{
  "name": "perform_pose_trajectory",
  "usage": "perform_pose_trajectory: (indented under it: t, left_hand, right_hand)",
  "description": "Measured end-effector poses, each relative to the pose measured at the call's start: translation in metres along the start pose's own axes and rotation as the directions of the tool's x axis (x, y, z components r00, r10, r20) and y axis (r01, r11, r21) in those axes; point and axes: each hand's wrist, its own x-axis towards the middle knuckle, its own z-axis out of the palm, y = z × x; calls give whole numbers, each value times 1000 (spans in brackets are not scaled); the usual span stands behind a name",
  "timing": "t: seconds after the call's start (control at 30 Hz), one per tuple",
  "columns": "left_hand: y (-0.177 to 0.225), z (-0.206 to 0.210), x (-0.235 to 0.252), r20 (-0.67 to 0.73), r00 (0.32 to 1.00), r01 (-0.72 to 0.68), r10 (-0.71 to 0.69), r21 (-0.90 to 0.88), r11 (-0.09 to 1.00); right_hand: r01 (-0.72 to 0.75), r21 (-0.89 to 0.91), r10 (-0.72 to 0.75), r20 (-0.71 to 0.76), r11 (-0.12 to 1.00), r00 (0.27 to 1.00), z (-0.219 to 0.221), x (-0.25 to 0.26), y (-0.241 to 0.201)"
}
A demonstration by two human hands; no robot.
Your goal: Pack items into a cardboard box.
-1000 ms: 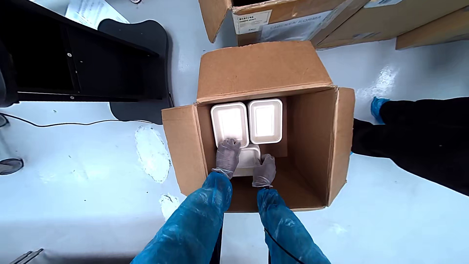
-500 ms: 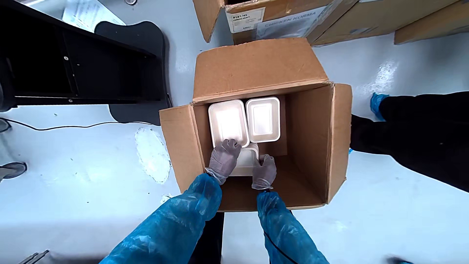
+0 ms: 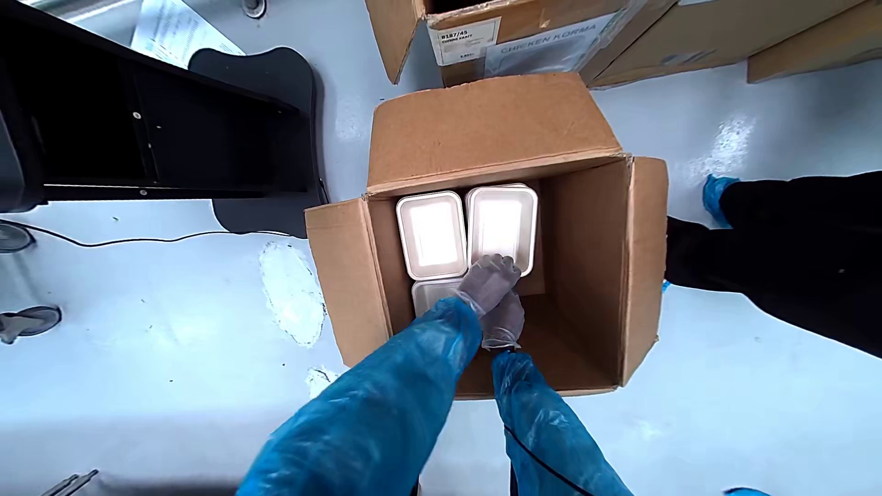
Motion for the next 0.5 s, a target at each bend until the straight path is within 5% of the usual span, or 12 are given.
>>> perform_pose_trajectory:
  t: [0.17,0.27,0.37,0.5]
  left_hand:
    - [-2,12,27,138,981,152,-135,-121,981]
    - [-20,4,11,-68,983,152,-172,-240,959]
    - [-49,-27,-16,-232,873,326,-430,-379,866]
    - [-69,-50,-23,5,739,616,-673,-408,674]
  right_hand:
    - [17,13,-18,75,1000,997,-9,-2,1]
    - [27,114,-38,91,993,995,-8,2,7]
    - [23,181,-37,75,983,997,-8,7,14]
    - [14,181,-25,59,983,998,-5,7,9]
